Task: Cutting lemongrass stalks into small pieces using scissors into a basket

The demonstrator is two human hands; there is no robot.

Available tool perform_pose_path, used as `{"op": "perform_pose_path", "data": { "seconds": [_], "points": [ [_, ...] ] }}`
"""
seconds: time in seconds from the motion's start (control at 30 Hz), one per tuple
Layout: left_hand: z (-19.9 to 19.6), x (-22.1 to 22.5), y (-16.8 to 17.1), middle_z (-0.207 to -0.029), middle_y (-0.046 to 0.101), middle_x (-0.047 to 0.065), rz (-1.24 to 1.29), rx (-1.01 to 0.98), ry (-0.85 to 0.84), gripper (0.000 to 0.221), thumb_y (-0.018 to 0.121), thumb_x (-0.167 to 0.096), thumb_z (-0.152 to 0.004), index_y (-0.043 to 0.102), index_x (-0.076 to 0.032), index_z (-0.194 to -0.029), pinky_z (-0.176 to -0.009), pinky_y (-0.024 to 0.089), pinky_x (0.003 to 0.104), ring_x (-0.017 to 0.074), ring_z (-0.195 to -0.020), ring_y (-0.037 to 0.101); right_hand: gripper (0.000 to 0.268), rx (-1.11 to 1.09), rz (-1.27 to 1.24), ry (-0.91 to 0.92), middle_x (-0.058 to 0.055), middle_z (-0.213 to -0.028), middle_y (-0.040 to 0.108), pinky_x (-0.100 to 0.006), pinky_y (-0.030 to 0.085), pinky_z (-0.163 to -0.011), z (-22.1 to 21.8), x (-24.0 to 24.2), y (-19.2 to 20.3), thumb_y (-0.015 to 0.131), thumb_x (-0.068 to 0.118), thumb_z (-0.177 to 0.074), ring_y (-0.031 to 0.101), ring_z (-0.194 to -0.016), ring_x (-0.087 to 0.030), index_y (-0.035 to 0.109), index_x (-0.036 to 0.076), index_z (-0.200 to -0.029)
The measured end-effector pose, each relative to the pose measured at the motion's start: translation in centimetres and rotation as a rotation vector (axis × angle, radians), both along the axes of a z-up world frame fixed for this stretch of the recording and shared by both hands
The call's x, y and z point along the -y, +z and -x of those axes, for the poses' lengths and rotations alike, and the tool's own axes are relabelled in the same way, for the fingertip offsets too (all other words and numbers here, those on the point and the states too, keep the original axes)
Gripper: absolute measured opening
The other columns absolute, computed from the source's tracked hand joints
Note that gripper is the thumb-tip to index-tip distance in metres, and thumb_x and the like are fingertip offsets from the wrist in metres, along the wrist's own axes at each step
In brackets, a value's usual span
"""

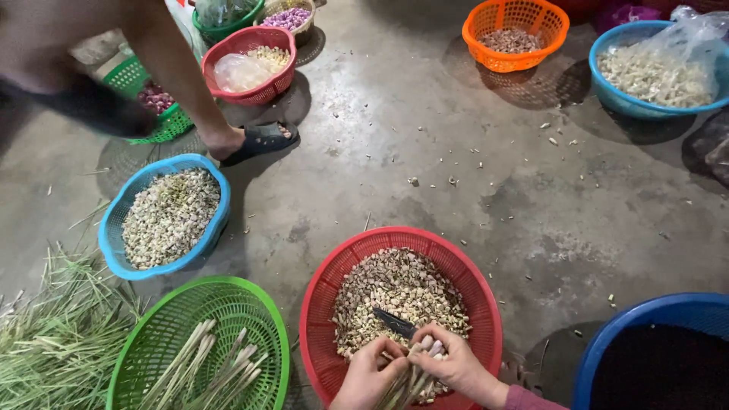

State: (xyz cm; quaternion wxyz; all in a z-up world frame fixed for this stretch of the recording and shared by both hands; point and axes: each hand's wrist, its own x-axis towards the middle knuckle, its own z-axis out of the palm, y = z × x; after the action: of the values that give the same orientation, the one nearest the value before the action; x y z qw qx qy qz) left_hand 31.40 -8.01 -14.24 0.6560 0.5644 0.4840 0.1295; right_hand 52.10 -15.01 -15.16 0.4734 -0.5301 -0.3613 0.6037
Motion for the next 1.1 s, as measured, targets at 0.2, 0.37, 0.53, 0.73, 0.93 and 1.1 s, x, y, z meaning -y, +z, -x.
{"op": "perform_pose_path", "data": {
  "seconds": [0.2,0.37,0.53,0.73,0.93,1.1],
  "points": [
    [0.4,-1.2,5.3,-0.110,0.073,0.001,0.291,0.030,-0.562,0.043,0.074,-0.026,-0.082,0.070,-0.009,-0.121,-0.091,0.053,0.022,0.0091,-0.100,0.067,0.020,0.406,-0.215,0.077,0.001,-0.087,0.074,-0.029,0.058,-0.071,1.2,-0.8,1.8,0.077,0.017,-0.075,0.070,-0.077,-0.012,0.072,0.014,-0.095],
    [1.4,-1.4,0.2,-0.105,0.068,0.002,0.303,-0.162,-0.482,0.034,0.061,-0.020,-0.093,0.063,-0.012,-0.127,-0.085,0.052,0.023,0.0097,-0.092,0.065,0.043,0.343,-0.312,0.083,-0.006,-0.127,0.058,-0.044,0.048,-0.088,-1.5,-3.1,4.1,0.063,0.028,-0.088,0.055,-0.107,-0.021,0.058,0.016,-0.129],
    [1.7,-0.3,0.7,-0.099,0.082,-0.003,-0.089,-0.259,-0.211,0.034,0.075,-0.018,-0.083,0.076,-0.016,-0.118,-0.083,0.060,0.022,0.0081,-0.090,0.079,0.058,0.207,-0.303,-0.240,-0.013,-0.161,0.043,-0.043,0.030,-0.123,-1.8,-5.0,6.5,0.026,0.033,-0.103,0.041,-0.149,-0.026,0.039,0.003,-0.152],
    [1.8,0.9,-5.4,-0.114,0.078,0.004,-0.180,-0.537,-0.377,0.041,0.075,-0.011,-0.080,0.071,-0.016,-0.121,-0.104,0.058,0.034,0.0190,-0.111,0.076,0.076,0.292,-0.207,0.412,-0.013,-0.163,0.036,-0.054,0.032,-0.119,2.5,-3.0,2.5,0.026,0.063,-0.097,0.036,-0.150,-0.032,0.045,0.013,-0.151],
    [3.0,2.6,-7.2,-0.119,0.076,-0.005,-0.125,-0.524,-0.295,0.045,0.068,-0.024,-0.086,0.068,-0.028,-0.131,-0.100,0.055,0.024,0.0119,-0.114,0.072,0.071,-0.498,0.388,-0.048,-0.023,-0.093,0.066,-0.031,0.048,-0.049,5.5,-3.9,8.9,0.045,0.040,-0.099,0.062,-0.059,-0.021,0.030,0.003,-0.158],
    [4.3,2.0,-19.1,-0.106,0.084,0.008,0.660,-0.223,0.256,0.029,0.071,-0.006,-0.096,0.079,-0.005,-0.124,-0.078,0.064,0.016,0.0084,-0.091,0.079,0.054,0.429,-0.005,0.263,-0.008,-0.122,0.069,-0.035,0.063,-0.091,2.1,-2.4,-1.8,0.047,0.055,-0.096,0.071,-0.105,-0.018,0.062,0.012,-0.126]
  ]
}}
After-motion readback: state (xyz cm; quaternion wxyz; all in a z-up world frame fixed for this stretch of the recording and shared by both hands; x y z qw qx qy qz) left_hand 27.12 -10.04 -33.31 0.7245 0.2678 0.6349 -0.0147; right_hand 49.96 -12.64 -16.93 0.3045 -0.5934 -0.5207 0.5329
